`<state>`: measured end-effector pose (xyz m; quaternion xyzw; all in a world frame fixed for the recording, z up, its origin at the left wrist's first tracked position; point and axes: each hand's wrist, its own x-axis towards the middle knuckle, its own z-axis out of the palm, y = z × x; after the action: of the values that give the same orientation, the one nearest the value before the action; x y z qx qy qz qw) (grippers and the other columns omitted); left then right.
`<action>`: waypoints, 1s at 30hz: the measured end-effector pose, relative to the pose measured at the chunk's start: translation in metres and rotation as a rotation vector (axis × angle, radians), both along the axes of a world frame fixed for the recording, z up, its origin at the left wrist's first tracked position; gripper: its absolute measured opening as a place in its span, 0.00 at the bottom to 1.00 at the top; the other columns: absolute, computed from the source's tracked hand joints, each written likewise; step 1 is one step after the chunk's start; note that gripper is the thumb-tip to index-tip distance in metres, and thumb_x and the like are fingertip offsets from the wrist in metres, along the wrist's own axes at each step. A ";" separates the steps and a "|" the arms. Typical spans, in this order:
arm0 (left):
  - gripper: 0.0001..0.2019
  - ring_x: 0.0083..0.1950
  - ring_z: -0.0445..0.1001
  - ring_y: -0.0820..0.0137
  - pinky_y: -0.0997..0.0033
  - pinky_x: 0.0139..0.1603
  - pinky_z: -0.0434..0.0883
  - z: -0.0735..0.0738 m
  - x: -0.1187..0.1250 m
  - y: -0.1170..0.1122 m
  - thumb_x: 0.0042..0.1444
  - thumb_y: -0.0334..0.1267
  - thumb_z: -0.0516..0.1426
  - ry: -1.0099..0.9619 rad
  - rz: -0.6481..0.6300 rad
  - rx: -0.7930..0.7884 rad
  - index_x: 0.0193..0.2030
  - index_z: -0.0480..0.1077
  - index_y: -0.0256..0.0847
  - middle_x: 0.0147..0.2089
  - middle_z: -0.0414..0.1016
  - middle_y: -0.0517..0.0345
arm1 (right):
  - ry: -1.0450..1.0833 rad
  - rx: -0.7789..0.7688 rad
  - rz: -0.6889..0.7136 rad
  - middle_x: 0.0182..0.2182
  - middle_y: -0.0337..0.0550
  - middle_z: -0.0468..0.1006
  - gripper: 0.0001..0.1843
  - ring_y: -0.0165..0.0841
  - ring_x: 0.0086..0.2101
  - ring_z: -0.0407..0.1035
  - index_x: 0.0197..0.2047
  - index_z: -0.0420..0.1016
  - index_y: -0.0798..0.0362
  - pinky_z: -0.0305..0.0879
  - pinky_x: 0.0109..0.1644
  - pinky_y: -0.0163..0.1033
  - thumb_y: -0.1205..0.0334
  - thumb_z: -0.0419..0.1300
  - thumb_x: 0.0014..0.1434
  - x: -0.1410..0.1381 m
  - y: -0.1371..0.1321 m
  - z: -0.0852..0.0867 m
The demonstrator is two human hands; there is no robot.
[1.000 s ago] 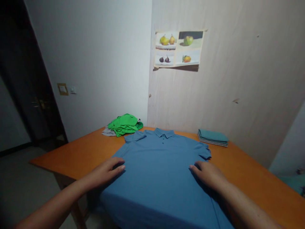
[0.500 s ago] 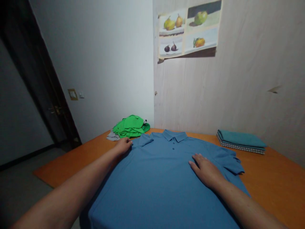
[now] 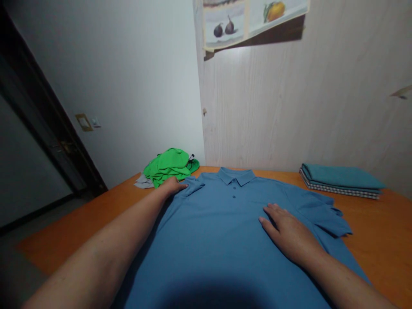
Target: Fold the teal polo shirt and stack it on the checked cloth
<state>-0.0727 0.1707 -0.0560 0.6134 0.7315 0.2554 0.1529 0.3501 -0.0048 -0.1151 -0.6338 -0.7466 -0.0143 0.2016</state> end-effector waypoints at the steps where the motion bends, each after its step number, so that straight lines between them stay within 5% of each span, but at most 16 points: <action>1: 0.14 0.37 0.78 0.53 0.65 0.33 0.69 0.000 0.001 0.001 0.43 0.47 0.67 -0.047 -0.006 -0.008 0.26 0.73 0.39 0.27 0.77 0.47 | -0.004 0.001 0.001 0.63 0.55 0.69 0.34 0.47 0.63 0.62 0.62 0.72 0.57 0.56 0.68 0.55 0.41 0.48 0.66 0.000 0.000 0.000; 9: 0.10 0.25 0.72 0.70 0.75 0.24 0.67 0.011 -0.008 -0.011 0.51 0.42 0.61 -0.489 0.061 0.143 0.36 0.71 0.39 0.23 0.71 0.60 | -0.014 -0.004 -0.006 0.63 0.55 0.69 0.34 0.47 0.63 0.63 0.62 0.72 0.56 0.56 0.69 0.54 0.40 0.47 0.66 0.000 -0.001 0.002; 15: 0.09 0.26 0.75 0.67 0.69 0.26 0.73 0.018 -0.028 -0.026 0.51 0.36 0.61 -0.650 0.208 0.148 0.39 0.70 0.38 0.25 0.73 0.57 | -0.013 -0.019 -0.007 0.64 0.56 0.68 0.35 0.47 0.63 0.62 0.63 0.71 0.58 0.57 0.68 0.54 0.40 0.47 0.67 0.001 0.001 0.002; 22: 0.12 0.31 0.79 0.64 0.65 0.31 0.77 0.030 -0.021 -0.052 0.57 0.39 0.58 -0.718 0.194 0.120 0.46 0.73 0.38 0.35 0.80 0.50 | 0.015 -0.018 -0.008 0.64 0.55 0.69 0.35 0.48 0.63 0.63 0.63 0.72 0.57 0.57 0.68 0.54 0.40 0.48 0.66 0.000 0.000 0.003; 24: 0.15 0.35 0.79 0.66 0.69 0.32 0.76 0.033 -0.011 -0.066 0.58 0.41 0.58 -0.729 0.125 0.154 0.51 0.73 0.39 0.39 0.81 0.51 | 0.015 -0.022 -0.010 0.64 0.55 0.68 0.35 0.48 0.63 0.62 0.63 0.72 0.57 0.57 0.68 0.54 0.40 0.48 0.66 0.000 0.000 0.003; 28: 0.24 0.32 0.75 0.70 0.74 0.30 0.70 0.036 0.007 -0.091 0.54 0.51 0.62 -0.663 -0.337 0.085 0.52 0.75 0.38 0.39 0.80 0.51 | 0.030 -0.018 -0.009 0.64 0.53 0.69 0.35 0.48 0.63 0.62 0.64 0.71 0.55 0.57 0.68 0.55 0.40 0.48 0.66 0.002 0.002 0.001; 30: 0.25 0.28 0.71 0.73 0.75 0.27 0.66 0.037 0.010 -0.094 0.53 0.56 0.61 -0.598 -0.414 0.081 0.48 0.76 0.36 0.36 0.79 0.51 | 0.042 -0.017 -0.001 0.64 0.52 0.68 0.35 0.48 0.63 0.62 0.64 0.70 0.54 0.57 0.68 0.55 0.39 0.49 0.65 0.004 0.003 -0.001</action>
<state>-0.0624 0.0771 -0.0189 0.6524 0.5039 0.4158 0.3841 0.3540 -0.0021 -0.1158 -0.6361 -0.7419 0.0051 0.2119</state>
